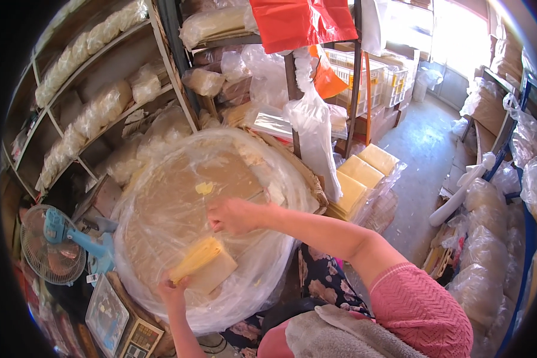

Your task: The person folds large circular yellow sheets into rectangular packets by hand, stacks them on a weighing scale, and then places the stack into a plastic bag.

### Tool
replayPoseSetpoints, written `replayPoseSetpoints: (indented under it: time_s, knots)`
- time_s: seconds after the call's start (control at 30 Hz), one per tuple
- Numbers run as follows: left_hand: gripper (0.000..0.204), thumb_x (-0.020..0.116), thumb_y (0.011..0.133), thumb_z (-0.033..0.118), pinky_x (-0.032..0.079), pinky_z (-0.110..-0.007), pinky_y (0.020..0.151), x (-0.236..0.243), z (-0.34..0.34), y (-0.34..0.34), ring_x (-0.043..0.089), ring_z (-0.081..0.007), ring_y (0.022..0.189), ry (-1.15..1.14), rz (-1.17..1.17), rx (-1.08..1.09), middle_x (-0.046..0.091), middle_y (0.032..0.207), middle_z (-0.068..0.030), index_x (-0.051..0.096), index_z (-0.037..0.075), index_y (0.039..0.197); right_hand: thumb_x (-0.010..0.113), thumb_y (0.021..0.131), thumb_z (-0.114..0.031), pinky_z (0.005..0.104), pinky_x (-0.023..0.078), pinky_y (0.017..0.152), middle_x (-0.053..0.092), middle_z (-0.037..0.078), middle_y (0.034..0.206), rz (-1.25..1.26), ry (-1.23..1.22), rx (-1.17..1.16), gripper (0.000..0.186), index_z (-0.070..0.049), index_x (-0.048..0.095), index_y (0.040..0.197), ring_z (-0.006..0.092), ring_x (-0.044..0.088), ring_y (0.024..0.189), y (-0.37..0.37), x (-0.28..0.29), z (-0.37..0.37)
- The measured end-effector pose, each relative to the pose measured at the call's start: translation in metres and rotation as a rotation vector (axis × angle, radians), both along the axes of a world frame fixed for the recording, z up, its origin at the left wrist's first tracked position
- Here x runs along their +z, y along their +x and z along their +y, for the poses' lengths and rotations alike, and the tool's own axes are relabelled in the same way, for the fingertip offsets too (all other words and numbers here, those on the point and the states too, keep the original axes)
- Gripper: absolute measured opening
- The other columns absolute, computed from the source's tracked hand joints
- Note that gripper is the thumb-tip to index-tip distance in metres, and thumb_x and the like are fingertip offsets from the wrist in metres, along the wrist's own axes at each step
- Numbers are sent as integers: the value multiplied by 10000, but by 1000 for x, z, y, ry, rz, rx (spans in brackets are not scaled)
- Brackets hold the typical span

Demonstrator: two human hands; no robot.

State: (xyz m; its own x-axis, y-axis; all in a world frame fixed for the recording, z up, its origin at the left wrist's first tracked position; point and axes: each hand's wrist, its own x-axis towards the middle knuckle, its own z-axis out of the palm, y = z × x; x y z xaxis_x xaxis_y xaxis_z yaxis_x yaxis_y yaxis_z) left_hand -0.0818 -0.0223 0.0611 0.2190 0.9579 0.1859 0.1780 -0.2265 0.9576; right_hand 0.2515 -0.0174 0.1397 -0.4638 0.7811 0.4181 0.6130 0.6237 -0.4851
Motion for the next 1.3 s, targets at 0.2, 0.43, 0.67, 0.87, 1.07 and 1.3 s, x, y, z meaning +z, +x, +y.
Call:
replayPoseSetpoints:
  time_s: [0.2, 0.43, 0.67, 0.87, 1.07, 1.3]
  knots:
    - [346, 794, 755, 36, 483, -263, 787, 2, -3, 6, 614, -131, 880, -29, -70, -20, 663, 971, -57, 626, -9, 1054, 678, 807, -145, 405, 459, 736, 622, 103, 850, 71, 19, 48, 121, -54, 599, 798, 306, 587, 875, -8, -5, 2]
    - [353, 797, 749, 64, 485, -265, 764, -2, -9, -5, 613, -128, 861, -21, -29, 16, 670, 956, -45, 633, -9, 1053, 659, 824, -181, 410, 459, 722, 621, 108, 845, 122, -25, 101, 152, -45, 593, 814, 319, 585, 847, -22, -2, -3]
    - [338, 779, 742, 94, 479, -268, 711, -10, 0, 0, 605, -104, 778, 31, 29, 83, 693, 885, -41, 672, 0, 1049, 643, 825, -168, 418, 461, 710, 618, 133, 853, 146, -136, 103, 135, -42, 598, 814, 334, 598, 825, -27, -1, -4]
    - [339, 768, 758, 78, 479, -242, 712, -3, -9, -2, 618, -82, 787, -65, 46, 77, 712, 900, -29, 671, 3, 1074, 641, 849, -128, 377, 465, 715, 608, 116, 842, 88, -108, 115, 105, -38, 588, 837, 291, 595, 820, -42, 6, -4]
    - [346, 755, 765, -3, 502, -250, 759, -1, -15, -4, 632, -105, 859, -37, 21, 62, 689, 966, -45, 648, -16, 1094, 667, 831, -124, 376, 471, 718, 621, 102, 835, 56, 5, 153, 100, -40, 615, 838, 290, 595, 825, -55, -1, 3]
    - [345, 774, 751, 41, 484, -277, 821, 3, -17, 1, 627, -112, 889, -50, 58, 56, 709, 952, -37, 677, 15, 1081, 673, 838, -140, 379, 470, 714, 629, 105, 812, 90, -41, 107, 108, -39, 632, 840, 303, 597, 810, -63, -1, -1]
